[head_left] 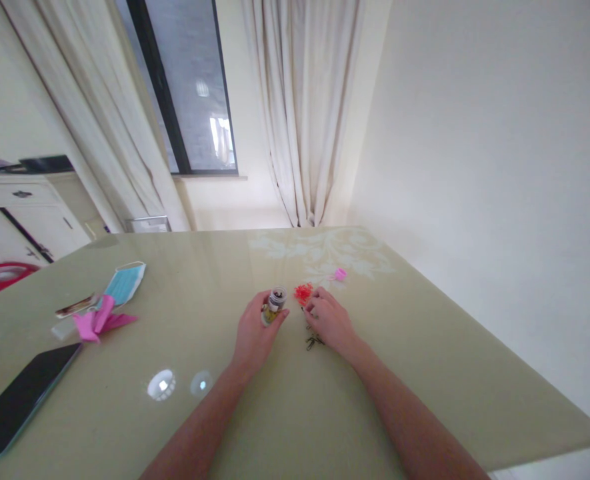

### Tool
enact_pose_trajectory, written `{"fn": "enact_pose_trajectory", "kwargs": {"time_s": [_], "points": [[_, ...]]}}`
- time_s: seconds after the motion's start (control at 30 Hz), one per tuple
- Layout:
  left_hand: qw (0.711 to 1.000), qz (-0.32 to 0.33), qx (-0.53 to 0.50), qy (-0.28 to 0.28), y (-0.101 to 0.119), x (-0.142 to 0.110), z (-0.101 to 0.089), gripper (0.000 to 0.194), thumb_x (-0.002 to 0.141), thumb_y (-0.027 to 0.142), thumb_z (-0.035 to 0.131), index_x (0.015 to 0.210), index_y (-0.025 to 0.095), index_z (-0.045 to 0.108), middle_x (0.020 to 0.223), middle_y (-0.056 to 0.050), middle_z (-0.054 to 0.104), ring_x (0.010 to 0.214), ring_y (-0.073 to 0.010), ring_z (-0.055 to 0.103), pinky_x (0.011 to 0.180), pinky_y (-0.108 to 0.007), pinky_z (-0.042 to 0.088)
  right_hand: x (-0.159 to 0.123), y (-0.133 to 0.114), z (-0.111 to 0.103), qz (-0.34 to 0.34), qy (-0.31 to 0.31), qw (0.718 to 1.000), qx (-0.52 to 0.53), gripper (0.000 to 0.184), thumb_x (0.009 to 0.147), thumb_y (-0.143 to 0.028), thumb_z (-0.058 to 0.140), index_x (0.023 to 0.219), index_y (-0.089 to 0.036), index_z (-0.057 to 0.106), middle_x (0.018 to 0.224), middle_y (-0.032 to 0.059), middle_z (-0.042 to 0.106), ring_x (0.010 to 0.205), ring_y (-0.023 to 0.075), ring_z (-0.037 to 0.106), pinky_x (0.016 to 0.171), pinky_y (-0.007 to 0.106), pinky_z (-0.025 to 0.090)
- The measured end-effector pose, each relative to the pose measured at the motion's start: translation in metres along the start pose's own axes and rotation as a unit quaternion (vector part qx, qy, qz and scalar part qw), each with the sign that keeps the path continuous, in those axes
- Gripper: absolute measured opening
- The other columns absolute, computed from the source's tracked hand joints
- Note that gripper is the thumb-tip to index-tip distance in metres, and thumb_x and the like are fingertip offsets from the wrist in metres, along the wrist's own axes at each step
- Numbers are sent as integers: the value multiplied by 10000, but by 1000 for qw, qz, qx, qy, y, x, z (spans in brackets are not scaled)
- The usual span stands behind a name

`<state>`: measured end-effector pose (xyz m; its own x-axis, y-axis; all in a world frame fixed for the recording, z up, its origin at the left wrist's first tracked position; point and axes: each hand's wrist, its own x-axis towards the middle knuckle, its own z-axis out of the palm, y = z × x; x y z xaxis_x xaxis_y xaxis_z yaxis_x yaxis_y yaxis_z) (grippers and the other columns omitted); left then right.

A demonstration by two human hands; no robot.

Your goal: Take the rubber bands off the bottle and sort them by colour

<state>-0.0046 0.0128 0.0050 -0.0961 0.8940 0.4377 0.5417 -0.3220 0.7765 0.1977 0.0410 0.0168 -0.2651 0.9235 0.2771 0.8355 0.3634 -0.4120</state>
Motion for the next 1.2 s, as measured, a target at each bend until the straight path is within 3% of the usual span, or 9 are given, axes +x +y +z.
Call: {"fn": "enact_pose_trajectory", "kwargs": {"time_s": [0.1,0.27,0.37,0.43,0.57,0.67,0.93,1.1,1.2], "points": [[998,-35,-41,36,-4,8,-8,354,869,428,698,1142,213,627,1101,-67,741,993,-236,697,949,-420,539,-1,18,-17,-27,-1,995,93,113,932,-196,653,871,-195,748,979,54,653,890,186,640,849,310,485],[993,-75,-69,55,-7,14,-13,374,846,471,689,1111,214,629,1051,-58,747,939,-238,711,907,-419,567,-7,34,-29,-49,-104,979,167,27,816,-202,769,817,-215,792,819,14,672,698,156,615,701,277,478],[995,-59,-62,50,-5,12,-11,343,841,451,689,1087,217,637,1014,-50,749,933,-233,709,912,-411,561,-11,31,-26,-60,-98,978,173,407,665,-267,904,1060,-241,807,1016,48,707,855,201,661,803,314,515],[996,-53,-57,47,-3,11,-10,331,845,439,687,1086,216,641,1014,-48,749,933,-228,705,907,-401,557,-12,27,-24,-81,-114,978,156,519,614,-278,937,1113,-243,799,1094,64,703,985,237,655,881,338,507],[997,-49,-47,38,-4,9,-9,340,869,436,677,1125,216,639,1049,-49,745,956,-222,698,915,-391,548,-11,19,-22,-97,-161,976,106,208,754,-175,831,957,-216,817,969,54,712,907,218,653,814,316,492],[998,-39,-29,28,-8,8,-7,345,879,418,679,1151,212,637,1072,-58,747,978,-231,696,920,-399,544,-10,14,-18,-103,-173,975,90,163,807,-61,720,846,-199,797,854,40,716,823,193,651,774,295,479],[976,105,192,11,-10,2,-12,302,901,275,702,1202,267,670,1154,-67,736,1070,-277,658,977,-454,456,-10,11,-16,-81,-77,979,169,144,853,-95,619,818,-200,710,834,34,706,785,179,618,748,298,470],[958,132,253,-26,-4,-3,-9,349,886,200,717,1223,282,675,1162,-53,737,1091,-267,651,989,-451,416,-4,8,-23,-25,4,928,372,123,897,-302,639,852,-198,684,773,20,669,707,160,607,665,281,473],[962,142,227,-52,-2,-7,-2,345,896,233,723,1234,268,665,1143,-51,733,1063,-259,647,950,-424,444,-3,1,-19,-21,36,907,419,158,876,-363,689,848,-207,695,783,18,689,716,163,622,683,291,493]]}}
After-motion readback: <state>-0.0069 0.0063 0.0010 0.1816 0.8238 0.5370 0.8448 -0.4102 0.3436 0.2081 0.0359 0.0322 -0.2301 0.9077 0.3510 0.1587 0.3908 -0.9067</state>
